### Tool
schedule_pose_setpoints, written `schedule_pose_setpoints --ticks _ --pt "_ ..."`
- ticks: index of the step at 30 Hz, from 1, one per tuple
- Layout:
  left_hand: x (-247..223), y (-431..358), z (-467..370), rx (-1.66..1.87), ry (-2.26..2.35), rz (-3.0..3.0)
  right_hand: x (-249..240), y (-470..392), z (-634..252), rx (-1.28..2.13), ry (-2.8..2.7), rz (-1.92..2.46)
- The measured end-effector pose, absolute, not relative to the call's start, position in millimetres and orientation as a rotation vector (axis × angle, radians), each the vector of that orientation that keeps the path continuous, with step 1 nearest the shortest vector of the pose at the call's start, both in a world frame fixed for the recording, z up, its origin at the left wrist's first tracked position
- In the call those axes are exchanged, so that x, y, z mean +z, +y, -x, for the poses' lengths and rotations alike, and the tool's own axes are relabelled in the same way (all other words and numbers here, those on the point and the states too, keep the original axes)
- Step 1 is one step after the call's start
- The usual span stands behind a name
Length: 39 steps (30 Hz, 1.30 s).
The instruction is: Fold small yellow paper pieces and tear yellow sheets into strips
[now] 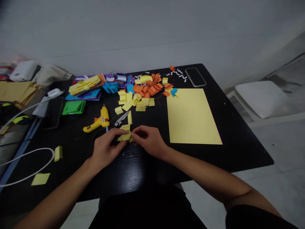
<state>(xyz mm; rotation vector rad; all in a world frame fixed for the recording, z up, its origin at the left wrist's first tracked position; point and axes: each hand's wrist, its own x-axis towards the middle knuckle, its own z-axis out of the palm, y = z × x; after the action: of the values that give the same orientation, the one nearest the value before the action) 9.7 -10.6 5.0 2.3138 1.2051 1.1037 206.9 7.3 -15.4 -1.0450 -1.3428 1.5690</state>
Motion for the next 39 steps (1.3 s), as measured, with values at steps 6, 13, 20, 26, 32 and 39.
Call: schedule_pose_setpoints --ticks 6,13,20,26,32,39 --pt "5.9 -10.6 -13.2 1.138 1.148 -2.309 -13.2 6.5 -207.9 1.520 -1.376 1.057" --pt "7.5 -10.0 -16.1 1.142 1.084 -2.266 -13.1 6.6 -207.7 1.525 -1.370 1.060" --pt "7.5 -9.0 -14.1 1.102 1.111 -2.261 -11.1 9.0 -207.9 1.620 -1.295 1.005" --pt "8.2 -7.9 -12.3 1.086 1.138 -2.256 -12.1 11.5 -209.1 1.721 -1.215 0.963" --pt "8.0 -7.2 -12.0 1.135 1.167 -2.286 -17.5 15.0 -208.3 1.810 -1.041 0.984" --pt "5.7 -6.5 -9.5 1.099 1.081 -2.274 -13.1 13.1 -208.9 1.733 -1.095 1.017"
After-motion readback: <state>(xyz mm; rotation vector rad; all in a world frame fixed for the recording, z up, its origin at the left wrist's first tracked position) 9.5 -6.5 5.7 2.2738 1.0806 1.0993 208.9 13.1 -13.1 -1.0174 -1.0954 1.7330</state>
